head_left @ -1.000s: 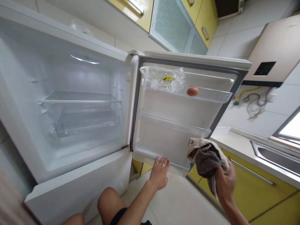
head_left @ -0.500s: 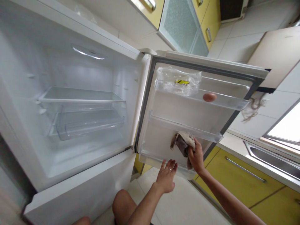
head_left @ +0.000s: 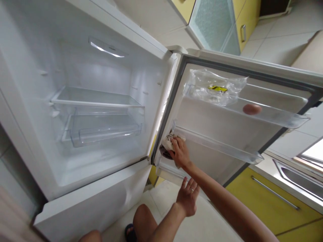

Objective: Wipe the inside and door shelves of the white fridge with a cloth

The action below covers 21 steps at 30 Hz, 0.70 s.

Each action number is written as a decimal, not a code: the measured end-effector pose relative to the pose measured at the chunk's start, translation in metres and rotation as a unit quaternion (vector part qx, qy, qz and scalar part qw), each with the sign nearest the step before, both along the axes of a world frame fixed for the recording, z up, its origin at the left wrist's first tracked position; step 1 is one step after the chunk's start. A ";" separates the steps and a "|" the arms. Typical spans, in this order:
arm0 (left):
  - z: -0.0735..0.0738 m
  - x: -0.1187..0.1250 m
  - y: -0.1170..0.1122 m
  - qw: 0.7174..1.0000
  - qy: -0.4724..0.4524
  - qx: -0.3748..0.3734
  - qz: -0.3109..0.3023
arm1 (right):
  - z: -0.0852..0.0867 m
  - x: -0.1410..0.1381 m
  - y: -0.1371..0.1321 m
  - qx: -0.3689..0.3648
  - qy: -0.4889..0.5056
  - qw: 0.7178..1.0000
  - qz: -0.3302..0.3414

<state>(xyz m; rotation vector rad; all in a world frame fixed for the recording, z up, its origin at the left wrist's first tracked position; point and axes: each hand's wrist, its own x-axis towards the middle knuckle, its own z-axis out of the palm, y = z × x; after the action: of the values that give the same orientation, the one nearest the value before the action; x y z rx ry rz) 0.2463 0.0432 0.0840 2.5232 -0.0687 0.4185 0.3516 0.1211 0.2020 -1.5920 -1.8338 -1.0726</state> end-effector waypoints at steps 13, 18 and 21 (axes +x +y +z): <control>-0.001 0.012 -0.011 0.999 0.002 -0.038 0.035 | -0.029 -0.010 -0.018 -0.293 0.125 0.947 -0.044; -0.010 0.018 -0.014 0.996 -0.060 -0.035 0.063 | -0.003 -0.015 -0.045 -0.135 0.041 0.989 0.053; -0.019 0.022 -0.015 0.992 -0.098 -0.015 0.078 | 0.027 -0.029 -0.050 -0.029 -0.050 0.993 0.106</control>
<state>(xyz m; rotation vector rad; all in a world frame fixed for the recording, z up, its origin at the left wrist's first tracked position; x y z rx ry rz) 0.2683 0.0281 0.0653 2.4596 0.0606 0.7233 0.3227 0.0715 0.2293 -1.3595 -2.0630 -1.0270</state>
